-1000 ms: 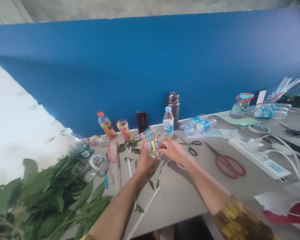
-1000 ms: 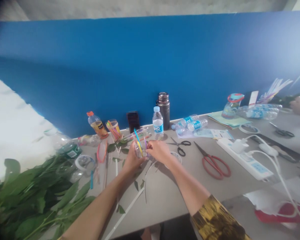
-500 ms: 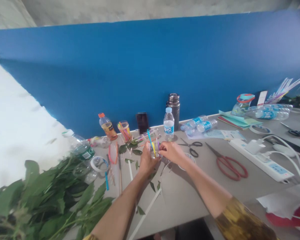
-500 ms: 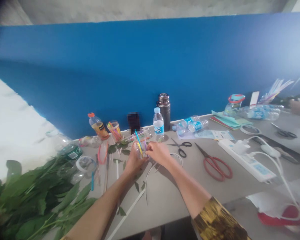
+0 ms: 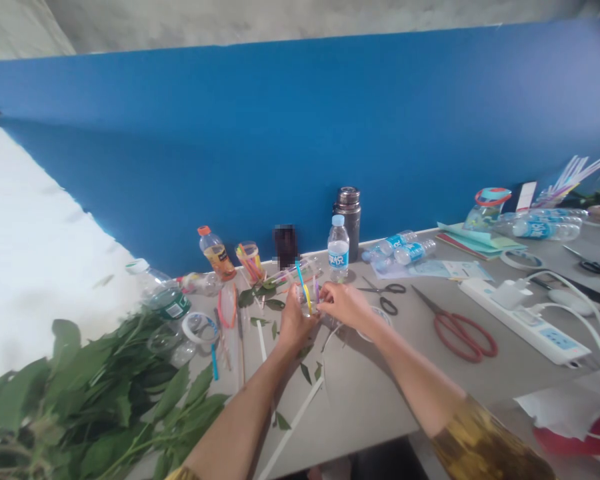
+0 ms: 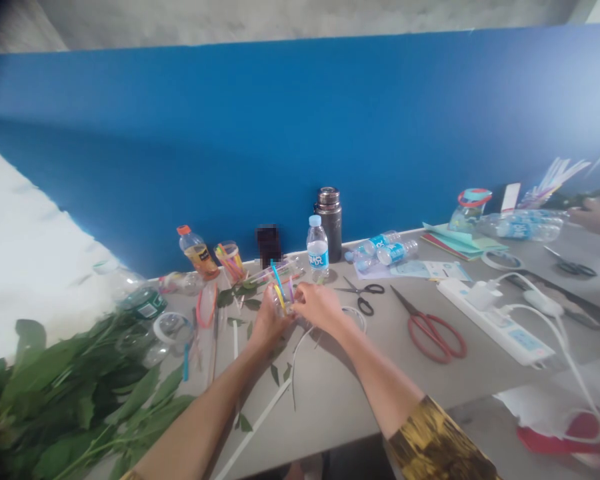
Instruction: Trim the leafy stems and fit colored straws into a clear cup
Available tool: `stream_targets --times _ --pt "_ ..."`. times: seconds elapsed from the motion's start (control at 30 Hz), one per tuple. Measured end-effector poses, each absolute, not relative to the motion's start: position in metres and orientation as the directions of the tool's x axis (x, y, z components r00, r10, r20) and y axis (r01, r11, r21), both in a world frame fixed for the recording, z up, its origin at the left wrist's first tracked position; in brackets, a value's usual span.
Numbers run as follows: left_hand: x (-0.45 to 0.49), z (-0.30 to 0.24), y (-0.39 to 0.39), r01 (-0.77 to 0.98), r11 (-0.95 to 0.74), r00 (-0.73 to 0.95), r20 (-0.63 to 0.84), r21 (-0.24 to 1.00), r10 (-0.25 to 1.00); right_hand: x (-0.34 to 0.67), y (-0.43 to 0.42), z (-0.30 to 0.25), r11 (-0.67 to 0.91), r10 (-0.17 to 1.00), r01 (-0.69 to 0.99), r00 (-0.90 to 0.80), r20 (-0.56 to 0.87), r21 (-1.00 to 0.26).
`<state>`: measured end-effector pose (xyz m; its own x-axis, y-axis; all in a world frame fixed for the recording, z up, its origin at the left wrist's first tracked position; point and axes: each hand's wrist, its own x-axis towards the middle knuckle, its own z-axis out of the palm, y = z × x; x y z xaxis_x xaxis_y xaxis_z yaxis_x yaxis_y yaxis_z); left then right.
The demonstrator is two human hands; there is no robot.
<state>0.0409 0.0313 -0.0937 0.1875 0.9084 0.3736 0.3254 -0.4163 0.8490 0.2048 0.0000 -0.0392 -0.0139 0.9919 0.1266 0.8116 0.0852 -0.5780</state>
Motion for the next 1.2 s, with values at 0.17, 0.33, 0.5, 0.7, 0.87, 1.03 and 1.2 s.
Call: stream_targets --times 0.17,0.33,0.5,0.7,0.87,1.03,1.2 --pt "0.040 -0.094 0.031 0.360 -0.407 0.182 0.365 0.839 0.913 0.206 -0.001 -0.039 0.132 0.987 0.829 -0.061 0.146 -0.543" --pt "0.041 -0.089 0.028 0.375 -0.405 0.192 0.358 0.834 0.914 0.205 0.000 -0.042 0.185 0.982 0.905 -0.155 0.108 -0.383" --pt "0.041 -0.088 0.027 0.346 -0.416 0.216 0.360 0.841 0.908 0.205 0.002 -0.043 0.187 0.982 0.921 -0.173 0.071 -0.341" --pt "0.037 -0.090 0.032 0.311 -0.422 0.274 0.345 0.851 0.898 0.201 0.000 -0.037 0.194 0.980 0.913 -0.198 0.025 -0.359" --pt "0.034 -0.093 0.035 0.323 -0.431 0.291 0.345 0.843 0.893 0.202 -0.003 -0.034 0.212 0.976 0.893 -0.214 0.038 -0.396" --pt "0.035 -0.091 0.034 0.324 -0.418 0.302 0.326 0.849 0.896 0.202 -0.001 -0.034 0.220 0.971 0.903 -0.237 -0.001 -0.370" --pt "0.037 -0.084 0.029 0.313 -0.426 0.325 0.326 0.849 0.888 0.201 0.000 -0.035 0.217 0.970 0.907 -0.242 -0.025 -0.361"
